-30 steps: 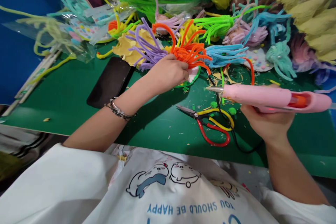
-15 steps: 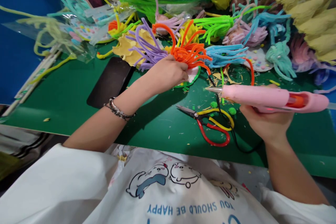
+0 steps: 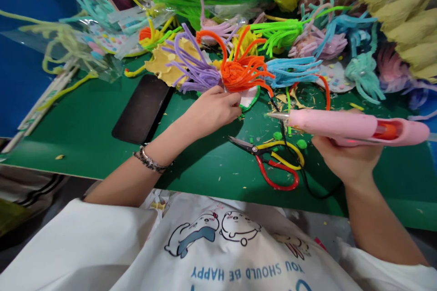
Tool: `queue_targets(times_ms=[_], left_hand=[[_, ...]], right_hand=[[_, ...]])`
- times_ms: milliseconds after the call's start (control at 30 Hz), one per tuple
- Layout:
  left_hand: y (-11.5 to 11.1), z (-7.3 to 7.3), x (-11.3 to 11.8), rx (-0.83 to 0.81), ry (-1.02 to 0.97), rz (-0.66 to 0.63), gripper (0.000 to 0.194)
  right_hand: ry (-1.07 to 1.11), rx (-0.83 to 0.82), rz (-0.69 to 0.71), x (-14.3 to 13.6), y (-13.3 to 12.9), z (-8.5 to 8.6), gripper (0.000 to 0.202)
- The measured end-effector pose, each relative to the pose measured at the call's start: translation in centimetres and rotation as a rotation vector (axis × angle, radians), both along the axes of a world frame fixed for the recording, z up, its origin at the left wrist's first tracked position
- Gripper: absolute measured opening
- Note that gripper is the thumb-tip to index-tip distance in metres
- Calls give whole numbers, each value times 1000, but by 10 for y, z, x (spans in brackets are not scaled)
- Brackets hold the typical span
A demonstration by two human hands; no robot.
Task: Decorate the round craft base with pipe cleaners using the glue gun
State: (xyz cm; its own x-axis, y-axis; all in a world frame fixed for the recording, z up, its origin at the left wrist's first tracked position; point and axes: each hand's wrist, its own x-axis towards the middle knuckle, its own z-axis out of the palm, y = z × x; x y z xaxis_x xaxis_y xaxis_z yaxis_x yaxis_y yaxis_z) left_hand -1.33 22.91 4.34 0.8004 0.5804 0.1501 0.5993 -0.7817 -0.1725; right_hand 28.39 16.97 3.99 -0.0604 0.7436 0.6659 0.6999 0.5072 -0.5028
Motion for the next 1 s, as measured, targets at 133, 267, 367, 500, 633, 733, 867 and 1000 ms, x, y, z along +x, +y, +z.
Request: queue_targets(times_ms=[133,267,367,500,633,733,867,1000], left_hand=[[-2,-4,2,91,60,5,29],[-1,-6,6,116,69,-17,28],[0,-7,7,114,43,-13,28],[-4,-3,4,51,-82,90,21],[-10,3,5,-184,-459,212,15],[-14,5,14,-498,-840,250,12],[-19,4,29,-954,-1226,307,22],[-27,7,39,-1192,-1397,286,31]], right_hand=[[-12,-12,-10,0,0,-1,17],[-20,13,9,0,1,-1,18],[-33,32,13,0,3,-1,19],[-41,14,-13,0,3,-1,19],[-48,5,-5,-2,1,0,18],[-41,-21,2,-5,0,1,17],[-23,8,35,-6,0,0,20],[-16,2,28,-6,-1,-1,20]])
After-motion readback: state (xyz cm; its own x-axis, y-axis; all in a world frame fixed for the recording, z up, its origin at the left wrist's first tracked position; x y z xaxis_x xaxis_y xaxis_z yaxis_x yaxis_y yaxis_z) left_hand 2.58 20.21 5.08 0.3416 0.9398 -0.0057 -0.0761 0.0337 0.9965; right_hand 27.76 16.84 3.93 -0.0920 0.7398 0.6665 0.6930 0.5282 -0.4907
